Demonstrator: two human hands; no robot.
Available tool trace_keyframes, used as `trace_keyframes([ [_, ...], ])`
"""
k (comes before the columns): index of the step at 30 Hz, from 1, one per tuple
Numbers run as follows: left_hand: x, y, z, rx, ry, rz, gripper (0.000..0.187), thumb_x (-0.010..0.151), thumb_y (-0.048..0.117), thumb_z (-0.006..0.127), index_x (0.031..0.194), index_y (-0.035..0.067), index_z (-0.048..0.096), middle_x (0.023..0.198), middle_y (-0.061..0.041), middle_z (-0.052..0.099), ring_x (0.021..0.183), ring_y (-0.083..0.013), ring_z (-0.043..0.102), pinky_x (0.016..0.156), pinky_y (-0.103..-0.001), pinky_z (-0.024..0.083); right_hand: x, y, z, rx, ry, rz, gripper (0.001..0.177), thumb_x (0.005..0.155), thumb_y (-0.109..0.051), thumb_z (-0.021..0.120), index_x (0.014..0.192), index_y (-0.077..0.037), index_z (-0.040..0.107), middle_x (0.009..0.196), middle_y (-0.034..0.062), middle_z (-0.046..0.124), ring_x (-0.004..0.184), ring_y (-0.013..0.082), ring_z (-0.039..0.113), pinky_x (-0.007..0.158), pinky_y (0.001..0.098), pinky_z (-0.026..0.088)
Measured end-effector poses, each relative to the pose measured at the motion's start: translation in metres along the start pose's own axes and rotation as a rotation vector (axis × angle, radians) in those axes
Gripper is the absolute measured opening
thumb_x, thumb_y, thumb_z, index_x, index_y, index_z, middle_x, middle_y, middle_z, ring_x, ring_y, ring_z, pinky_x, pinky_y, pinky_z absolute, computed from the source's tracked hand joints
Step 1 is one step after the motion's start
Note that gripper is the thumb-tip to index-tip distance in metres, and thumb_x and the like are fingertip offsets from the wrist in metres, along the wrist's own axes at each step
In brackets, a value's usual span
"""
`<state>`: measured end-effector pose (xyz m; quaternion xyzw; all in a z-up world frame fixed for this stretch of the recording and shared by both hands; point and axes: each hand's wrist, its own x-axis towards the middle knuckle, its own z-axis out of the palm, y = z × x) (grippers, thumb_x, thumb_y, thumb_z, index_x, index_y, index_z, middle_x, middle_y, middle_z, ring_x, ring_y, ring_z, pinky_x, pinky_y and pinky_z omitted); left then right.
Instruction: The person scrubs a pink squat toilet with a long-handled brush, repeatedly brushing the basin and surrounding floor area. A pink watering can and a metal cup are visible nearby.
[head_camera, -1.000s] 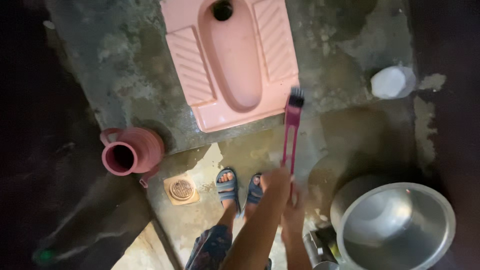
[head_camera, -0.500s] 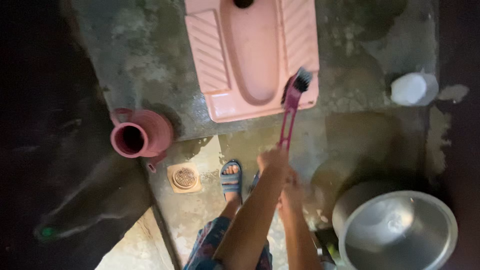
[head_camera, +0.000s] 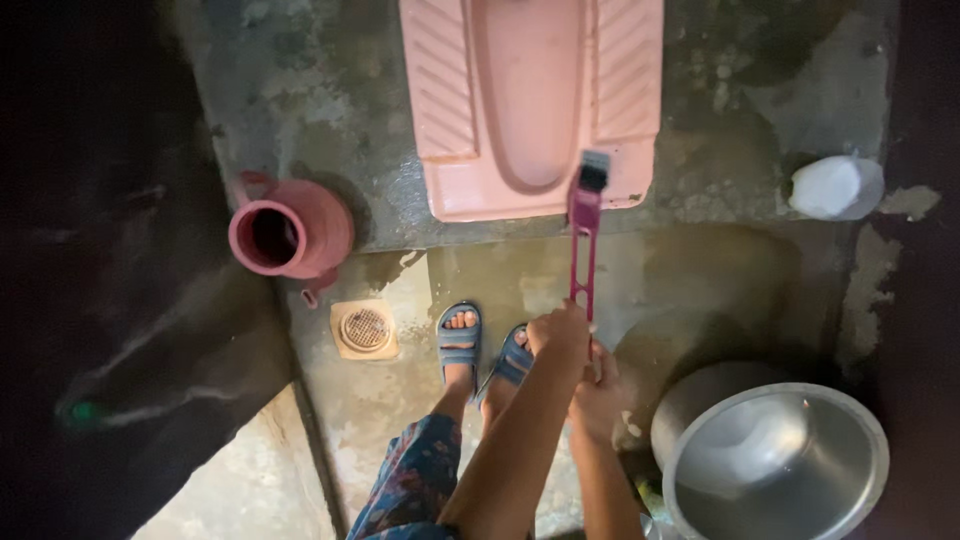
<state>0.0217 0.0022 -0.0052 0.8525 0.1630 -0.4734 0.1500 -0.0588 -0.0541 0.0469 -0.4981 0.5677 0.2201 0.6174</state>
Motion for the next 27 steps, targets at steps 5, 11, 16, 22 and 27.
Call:
trace_keyframes([
  [5,-0.015,-0.075,-0.015,-0.114,0.046,-0.170,0.038,0.105,0.043,0.045,0.119,0.014,0.066,0.103,-0.012,0.076,0.098,-0.0307,0.076,0.081,-0.047,0.059,-0.041,0.033,0.038,-0.140,-0.204,0.086,0.034,0.098,-0.027,0.053,0.132,-0.031,0.058,0.069,0.0060,0.059,0.038,0.0126,0.040,0.029,0.0295,0.027],
  [11,-0.006,-0.145,-0.043,-0.177,0.086,-0.313,0.038,0.103,0.044,0.048,0.117,0.015,0.067,0.104,-0.012,0.076,0.098,-0.0307,0.075,0.081,-0.047,0.059,-0.022,0.039,0.073,-0.246,-0.426,0.116,0.030,0.098,-0.030,0.054,0.128,-0.028,0.060,0.068,0.0063,0.059,0.037,0.0132,0.041,0.029,0.0301,0.028],
  [16,-0.010,-0.089,-0.012,-0.176,0.089,-0.197,0.037,0.101,0.044,0.050,0.115,0.016,0.069,0.104,-0.012,0.076,0.099,-0.0307,0.075,0.081,-0.047,0.059,0.004,0.023,0.015,0.019,-0.558,0.304,0.027,0.099,-0.032,0.055,0.124,-0.026,0.062,0.067,0.0066,0.060,0.037,0.0136,0.042,0.029,0.0306,0.029],
  [22,-0.021,-0.028,0.011,-0.069,0.019,-0.017,0.037,0.099,0.045,0.053,0.113,0.017,0.070,0.105,-0.012,0.075,0.099,-0.0308,0.075,0.081,-0.047,0.059,-0.032,0.019,-0.026,-0.350,-0.066,-0.172,0.038,0.090,-0.018,0.073,0.127,-0.021,0.066,0.091,-0.0010,0.065,0.059,0.0076,0.056,0.037,0.0292,0.036],
  [27,-0.017,-0.076,-0.014,-0.120,0.053,-0.112,0.036,0.097,0.046,0.055,0.112,0.017,0.071,0.106,-0.012,0.075,0.099,-0.0308,0.074,0.081,-0.047,0.059,-0.030,0.013,0.023,-0.140,-0.167,0.188,0.024,0.091,-0.037,0.065,0.113,-0.028,0.063,0.084,-0.0021,0.064,0.056,0.0127,0.059,0.039,0.0294,0.043],
])
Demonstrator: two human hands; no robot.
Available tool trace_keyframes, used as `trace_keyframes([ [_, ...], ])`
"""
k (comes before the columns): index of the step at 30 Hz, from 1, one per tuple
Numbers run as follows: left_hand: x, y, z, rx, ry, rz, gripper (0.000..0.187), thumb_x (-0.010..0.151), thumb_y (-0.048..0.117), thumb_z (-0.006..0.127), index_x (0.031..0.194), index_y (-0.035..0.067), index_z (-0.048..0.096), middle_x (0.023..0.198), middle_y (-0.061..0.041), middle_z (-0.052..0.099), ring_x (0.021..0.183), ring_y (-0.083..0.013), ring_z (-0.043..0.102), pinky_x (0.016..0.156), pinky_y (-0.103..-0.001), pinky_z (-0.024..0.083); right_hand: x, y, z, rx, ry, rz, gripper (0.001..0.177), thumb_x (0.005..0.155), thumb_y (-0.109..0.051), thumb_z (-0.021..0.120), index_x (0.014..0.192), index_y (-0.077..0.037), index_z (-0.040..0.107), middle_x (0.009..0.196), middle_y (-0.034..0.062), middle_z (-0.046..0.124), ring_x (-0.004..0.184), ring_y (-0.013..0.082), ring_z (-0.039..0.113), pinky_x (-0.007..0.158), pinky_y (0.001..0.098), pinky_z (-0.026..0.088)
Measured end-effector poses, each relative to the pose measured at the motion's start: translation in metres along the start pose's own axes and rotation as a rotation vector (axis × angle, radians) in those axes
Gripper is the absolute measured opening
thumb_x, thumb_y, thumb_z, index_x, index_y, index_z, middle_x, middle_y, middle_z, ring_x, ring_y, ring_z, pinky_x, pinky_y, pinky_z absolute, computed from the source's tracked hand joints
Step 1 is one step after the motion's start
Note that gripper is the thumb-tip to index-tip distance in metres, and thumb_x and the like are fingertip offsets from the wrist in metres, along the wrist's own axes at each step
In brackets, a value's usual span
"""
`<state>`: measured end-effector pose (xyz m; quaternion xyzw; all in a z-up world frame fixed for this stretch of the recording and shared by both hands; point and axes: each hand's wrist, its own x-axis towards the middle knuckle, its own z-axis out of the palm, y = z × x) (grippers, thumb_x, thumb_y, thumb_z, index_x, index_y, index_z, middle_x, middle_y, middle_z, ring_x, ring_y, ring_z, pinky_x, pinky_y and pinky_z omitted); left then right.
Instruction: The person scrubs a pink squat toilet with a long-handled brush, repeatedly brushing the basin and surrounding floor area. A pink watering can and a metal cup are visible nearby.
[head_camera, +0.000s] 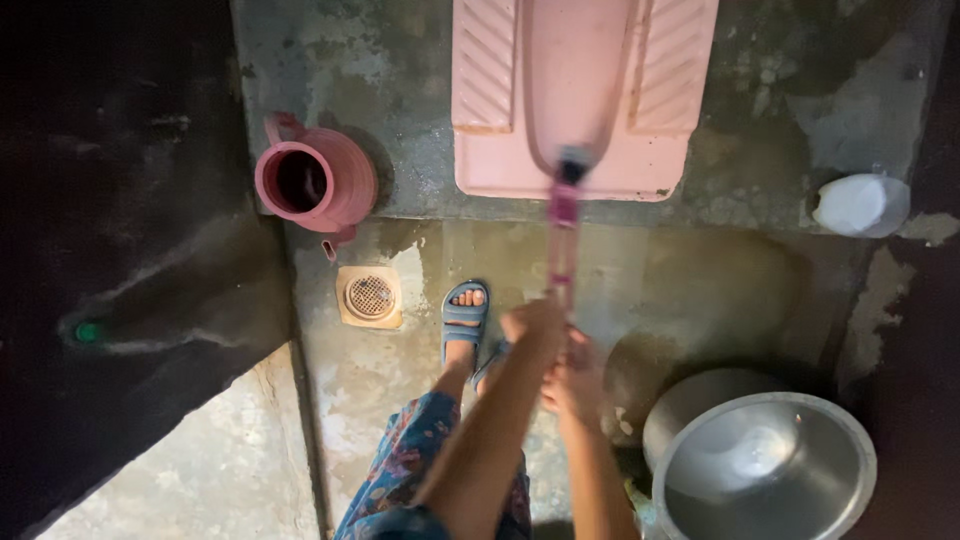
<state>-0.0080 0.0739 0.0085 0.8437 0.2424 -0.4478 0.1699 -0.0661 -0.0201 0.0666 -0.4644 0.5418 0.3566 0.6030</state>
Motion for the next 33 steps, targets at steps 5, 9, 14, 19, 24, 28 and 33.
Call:
trace_keyframes([
  [5,0.011,-0.080,-0.042,-0.037,0.049,-0.167,0.036,0.095,0.047,0.058,0.110,0.018,0.072,0.106,-0.012,0.075,0.100,-0.0308,0.074,0.081,-0.047,0.059,0.010,0.025,0.059,-0.428,-0.155,-0.092,0.020,0.092,-0.044,0.049,0.107,-0.042,0.061,0.062,0.0011,0.055,0.038,0.0141,0.043,0.031,0.0324,0.032],
  [9,0.005,-0.086,-0.045,0.178,0.157,-0.099,0.038,0.093,0.049,0.059,0.109,0.017,0.071,0.106,-0.014,0.074,0.099,-0.0316,0.073,0.079,-0.046,0.059,0.017,0.052,0.068,-0.335,-0.106,-0.033,0.029,0.098,-0.037,0.053,0.080,-0.014,0.057,0.048,0.0021,0.039,0.030,0.0161,0.034,0.027,0.0343,0.023],
  [14,-0.009,-0.038,-0.036,0.084,0.192,0.002,0.030,0.103,0.036,0.050,0.123,0.015,0.062,0.092,-0.011,0.077,0.084,-0.0311,0.077,0.066,-0.049,0.060,0.026,0.054,0.035,0.081,-0.125,0.109,0.040,0.097,-0.040,0.052,0.066,-0.018,0.039,0.042,-0.0013,0.031,0.027,0.0163,0.029,0.026,0.0336,0.021],
  [19,0.006,-0.020,-0.075,0.026,0.266,0.113,0.036,0.095,0.032,0.061,0.123,0.010,0.060,0.082,-0.013,0.077,0.078,-0.0329,0.076,0.066,-0.049,0.058,0.019,-0.002,0.057,-0.012,-0.198,0.090,0.039,0.099,-0.035,0.043,0.066,-0.015,0.042,0.045,-0.0031,0.028,0.029,0.0127,0.022,0.028,0.0323,0.017],
  [24,0.033,-0.021,-0.126,-0.013,0.248,0.085,0.032,0.092,0.028,0.066,0.119,0.011,0.063,0.087,-0.014,0.076,0.084,-0.0324,0.076,0.073,-0.047,0.058,0.014,-0.047,0.101,-0.097,-0.212,0.163,0.043,0.105,-0.041,0.042,0.071,-0.015,0.043,0.047,-0.0050,0.024,0.032,0.0105,0.018,0.032,0.0303,0.014],
  [28,0.061,-0.006,-0.157,-0.187,0.148,0.058,0.030,0.096,0.026,0.060,0.122,0.012,0.063,0.097,-0.015,0.075,0.090,-0.0315,0.075,0.075,-0.047,0.060,0.046,-0.088,0.118,-0.559,-0.241,-0.220,0.020,0.098,-0.026,0.050,0.082,-0.015,0.053,0.051,-0.0032,0.040,0.035,0.0086,0.037,0.031,0.0299,0.030],
  [33,0.121,0.035,-0.214,-0.070,0.192,0.079,0.025,0.095,0.030,0.055,0.110,0.014,0.069,0.103,-0.013,0.075,0.096,-0.0273,0.074,0.084,-0.045,0.058,0.085,-0.164,0.142,-0.382,-0.175,0.074,0.027,0.106,-0.029,0.039,0.095,-0.015,0.059,0.056,-0.0023,0.034,0.038,0.0103,0.028,0.032,0.0305,0.021],
])
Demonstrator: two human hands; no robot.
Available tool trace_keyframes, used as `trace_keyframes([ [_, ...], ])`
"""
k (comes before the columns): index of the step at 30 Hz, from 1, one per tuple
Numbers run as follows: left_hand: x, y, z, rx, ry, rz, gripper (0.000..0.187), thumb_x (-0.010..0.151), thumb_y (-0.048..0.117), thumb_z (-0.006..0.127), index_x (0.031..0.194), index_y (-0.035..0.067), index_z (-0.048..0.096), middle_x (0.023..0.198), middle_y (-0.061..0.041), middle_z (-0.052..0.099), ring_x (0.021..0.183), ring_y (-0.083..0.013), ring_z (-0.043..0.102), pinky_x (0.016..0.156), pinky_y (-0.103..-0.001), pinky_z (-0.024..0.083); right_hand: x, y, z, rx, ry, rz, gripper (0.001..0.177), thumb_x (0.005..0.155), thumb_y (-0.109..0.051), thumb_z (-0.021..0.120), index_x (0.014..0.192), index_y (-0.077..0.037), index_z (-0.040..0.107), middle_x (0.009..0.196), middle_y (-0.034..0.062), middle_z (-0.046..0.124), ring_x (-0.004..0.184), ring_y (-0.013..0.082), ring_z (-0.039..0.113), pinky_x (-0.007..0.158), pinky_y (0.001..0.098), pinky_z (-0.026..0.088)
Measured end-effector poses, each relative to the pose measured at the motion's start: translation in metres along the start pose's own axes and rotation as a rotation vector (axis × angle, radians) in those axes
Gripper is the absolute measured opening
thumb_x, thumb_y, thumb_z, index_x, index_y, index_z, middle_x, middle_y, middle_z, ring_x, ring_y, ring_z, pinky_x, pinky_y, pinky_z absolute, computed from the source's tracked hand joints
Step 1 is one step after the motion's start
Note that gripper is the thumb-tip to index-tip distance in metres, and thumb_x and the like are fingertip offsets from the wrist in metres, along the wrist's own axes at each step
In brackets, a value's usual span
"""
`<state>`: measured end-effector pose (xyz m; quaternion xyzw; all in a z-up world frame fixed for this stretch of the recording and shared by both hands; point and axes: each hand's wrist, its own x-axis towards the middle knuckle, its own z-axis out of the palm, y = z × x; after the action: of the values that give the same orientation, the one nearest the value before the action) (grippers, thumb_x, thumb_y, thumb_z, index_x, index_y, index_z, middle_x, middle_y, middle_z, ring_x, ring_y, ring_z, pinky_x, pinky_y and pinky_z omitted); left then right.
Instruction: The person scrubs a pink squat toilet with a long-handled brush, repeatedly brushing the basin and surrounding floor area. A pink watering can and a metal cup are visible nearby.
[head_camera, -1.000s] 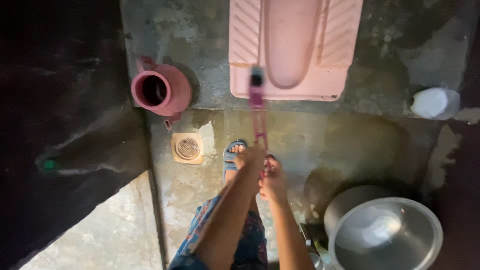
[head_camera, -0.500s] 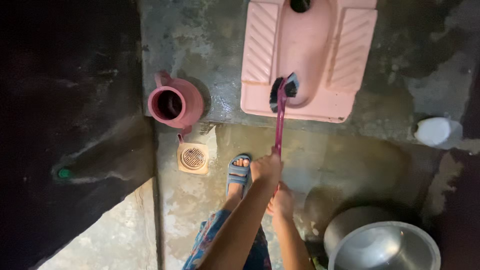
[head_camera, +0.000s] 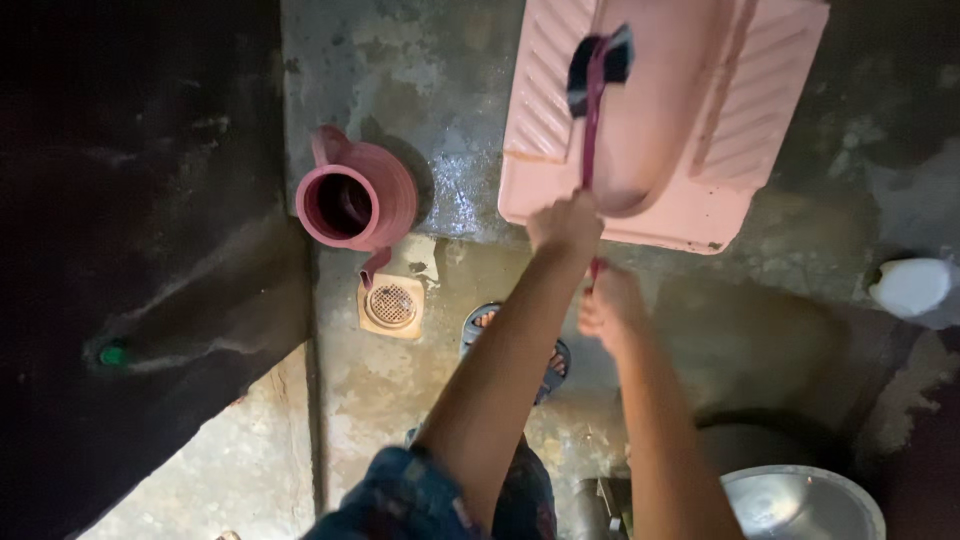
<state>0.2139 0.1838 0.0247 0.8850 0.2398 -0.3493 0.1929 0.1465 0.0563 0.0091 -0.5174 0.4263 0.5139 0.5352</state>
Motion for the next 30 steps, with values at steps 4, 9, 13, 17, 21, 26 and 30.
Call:
trace_keyframes([
  [4,0.009,0.000,-0.013,-0.006,-0.116,-0.066,0.028,0.104,0.028,0.046,0.113,0.014,0.068,0.102,-0.012,0.077,0.094,-0.0276,0.077,0.081,-0.045,0.060,-0.012,-0.009,0.011,-0.124,0.051,-0.016,0.028,0.106,-0.036,0.038,0.092,-0.028,0.061,0.054,-0.0020,0.037,0.036,0.0117,0.032,0.032,0.0313,0.024],
  [9,-0.060,-0.042,0.037,-0.029,-0.038,-0.065,0.030,0.107,0.029,0.045,0.117,0.012,0.068,0.100,-0.015,0.076,0.093,-0.0348,0.075,0.077,-0.052,0.059,-0.039,0.072,0.028,0.002,0.100,0.108,0.048,0.107,-0.043,0.043,0.068,-0.016,0.039,0.048,0.0011,0.034,0.030,0.0175,0.031,0.029,0.0368,0.020],
  [13,-0.103,-0.068,0.065,-0.056,-0.051,-0.083,0.032,0.097,0.027,0.051,0.123,0.012,0.063,0.098,-0.019,0.073,0.091,-0.0398,0.072,0.074,-0.055,0.057,-0.046,0.136,0.019,0.060,-0.073,0.110,0.042,0.106,-0.040,0.033,0.073,-0.017,0.045,0.048,0.0016,0.032,0.030,0.0156,0.023,0.029,0.0349,0.016],
  [17,-0.111,-0.065,0.057,-0.210,0.154,-0.090,0.028,0.095,0.022,0.051,0.112,0.008,0.070,0.094,-0.019,0.075,0.089,-0.0375,0.074,0.075,-0.051,0.058,-0.022,0.138,0.014,-0.007,-0.122,-0.029,0.029,0.106,-0.028,0.038,0.084,-0.017,0.055,0.058,-0.0005,0.043,0.039,0.0119,0.033,0.036,0.0325,0.024],
  [21,-0.082,-0.048,0.036,-0.873,-0.168,-0.463,0.034,0.107,0.023,0.049,0.105,0.000,0.073,0.093,-0.022,0.075,0.085,-0.0373,0.078,0.078,-0.045,0.060,-0.004,0.092,0.012,-0.092,-0.051,0.112,0.027,0.103,-0.024,0.039,0.078,-0.016,0.047,0.055,0.0020,0.035,0.038,0.0159,0.028,0.036,0.0354,0.018],
  [26,-0.052,-0.034,0.029,0.028,0.016,0.000,0.026,0.093,0.016,0.058,0.108,0.011,0.079,0.109,-0.015,0.077,0.103,-0.0294,0.076,0.083,-0.045,0.061,-0.021,0.044,0.017,-0.223,-0.020,-0.052,0.021,0.100,-0.021,0.049,0.083,-0.010,0.050,0.057,0.0004,0.039,0.040,0.0130,0.028,0.035,0.0346,0.017],
  [30,-0.083,-0.056,0.044,-0.191,-0.048,-0.156,0.034,0.107,0.024,0.046,0.113,0.010,0.076,0.114,-0.019,0.075,0.108,-0.0357,0.072,0.095,-0.049,0.054,-0.047,0.077,0.035,-0.281,0.020,-0.021,0.019,0.099,-0.023,0.055,0.088,-0.007,0.056,0.057,0.0011,0.044,0.040,0.0123,0.033,0.035,0.0332,0.020],
])
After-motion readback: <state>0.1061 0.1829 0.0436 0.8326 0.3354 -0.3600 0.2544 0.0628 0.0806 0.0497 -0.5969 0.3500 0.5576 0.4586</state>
